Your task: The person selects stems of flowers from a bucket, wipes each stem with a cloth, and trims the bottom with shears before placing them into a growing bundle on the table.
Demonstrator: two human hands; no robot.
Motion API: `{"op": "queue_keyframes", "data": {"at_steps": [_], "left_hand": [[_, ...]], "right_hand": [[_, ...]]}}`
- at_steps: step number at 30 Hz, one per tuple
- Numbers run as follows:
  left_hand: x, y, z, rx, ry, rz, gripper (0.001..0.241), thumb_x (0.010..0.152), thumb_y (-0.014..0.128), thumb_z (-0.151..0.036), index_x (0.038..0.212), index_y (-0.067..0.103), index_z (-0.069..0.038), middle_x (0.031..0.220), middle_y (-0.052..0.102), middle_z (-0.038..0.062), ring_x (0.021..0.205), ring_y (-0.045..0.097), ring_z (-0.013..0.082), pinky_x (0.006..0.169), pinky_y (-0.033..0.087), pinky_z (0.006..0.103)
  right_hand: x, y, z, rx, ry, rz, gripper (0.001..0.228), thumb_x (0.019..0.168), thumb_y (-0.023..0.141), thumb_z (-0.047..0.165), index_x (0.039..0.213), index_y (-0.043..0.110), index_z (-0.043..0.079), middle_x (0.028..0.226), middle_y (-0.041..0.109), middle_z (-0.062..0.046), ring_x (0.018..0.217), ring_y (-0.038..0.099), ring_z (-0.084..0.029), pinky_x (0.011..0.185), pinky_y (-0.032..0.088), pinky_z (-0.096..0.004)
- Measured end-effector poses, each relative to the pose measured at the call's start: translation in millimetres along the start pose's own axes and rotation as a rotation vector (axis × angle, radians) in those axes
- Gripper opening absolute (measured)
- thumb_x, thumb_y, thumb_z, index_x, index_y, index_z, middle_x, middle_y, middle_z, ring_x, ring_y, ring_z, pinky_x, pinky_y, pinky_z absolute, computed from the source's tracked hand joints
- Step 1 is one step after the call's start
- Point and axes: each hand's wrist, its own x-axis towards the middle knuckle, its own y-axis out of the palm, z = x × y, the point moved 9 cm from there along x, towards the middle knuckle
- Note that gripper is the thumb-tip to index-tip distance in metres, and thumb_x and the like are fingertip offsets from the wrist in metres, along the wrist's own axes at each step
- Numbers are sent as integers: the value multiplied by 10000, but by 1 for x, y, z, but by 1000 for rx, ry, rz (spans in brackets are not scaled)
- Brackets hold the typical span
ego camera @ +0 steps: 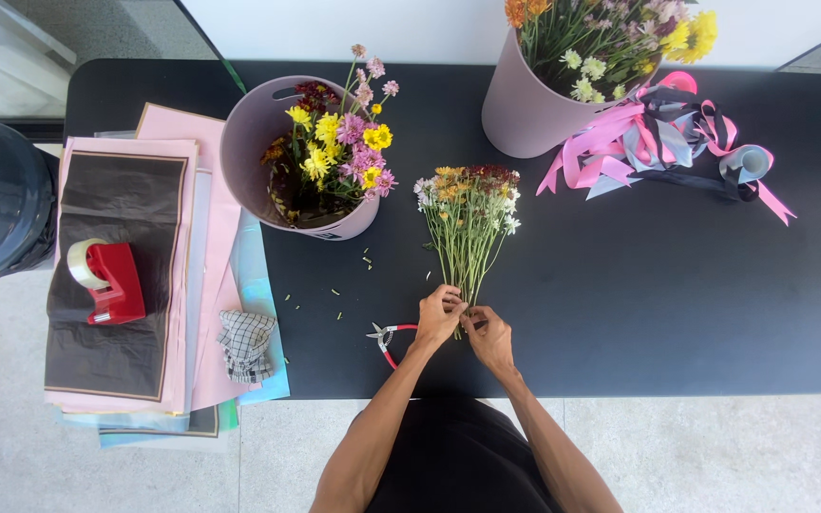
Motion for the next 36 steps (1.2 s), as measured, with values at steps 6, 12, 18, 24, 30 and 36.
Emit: {"op": "queue_keyframes", "data": {"at_steps": [6,12,18,24,30,36], "left_hand": [[-9,-13,23,12,16,-138,222,1055,815,-171,1257,798,-81,1141,862,168,1032,868,303,848,713,414],[-12,-8,51,40,-83,-111,380,1064,798,-191,1422,755,-72,1250,836,189,1136,849,304,936,702,437],[-22,17,39,42,-85,97,486,1106,739,-172,1551,689,16,1371,808,260,1262,801,367,1015,691,458],[-33,1,38,187,-37,167,574,1139,712,-303,1617,637,5,1426,770,232,1298,785,331,1037,688,442],[-81,-82,-24,91,221,10,390,1118,757,-347,1439,802,-131,1109,818,133,968,844,349,804,682,431],[-132,-269,-201,53,564,-663,125,1099,733,-137,1150,843,-106,940,784,179,845,782,388,736,616,449]], "right_hand": [[18,6,2,-106,-48,-46,370,991,885,400,1238,834,129,1124,867,-139,898,856,-382,801,684,-506],[24,6,-2,-39,-11,-88,312,966,913,344,1159,848,108,976,878,-100,822,837,-300,760,655,-429],[29,10,-26,-60,10,-98,342,953,928,451,1140,856,174,970,889,-50,801,829,-246,749,658,-407],[13,2,-14,-77,17,-92,404,1005,895,507,1197,854,154,1040,897,-83,906,854,-297,816,675,-464],[-18,3,14,-97,-74,-66,506,1172,689,523,1356,783,60,1194,849,-196,1125,832,-414,980,699,-603],[-58,-6,45,-67,-107,-282,600,1141,719,450,1596,584,83,1371,598,-190,931,819,-311,881,674,-505]]}}
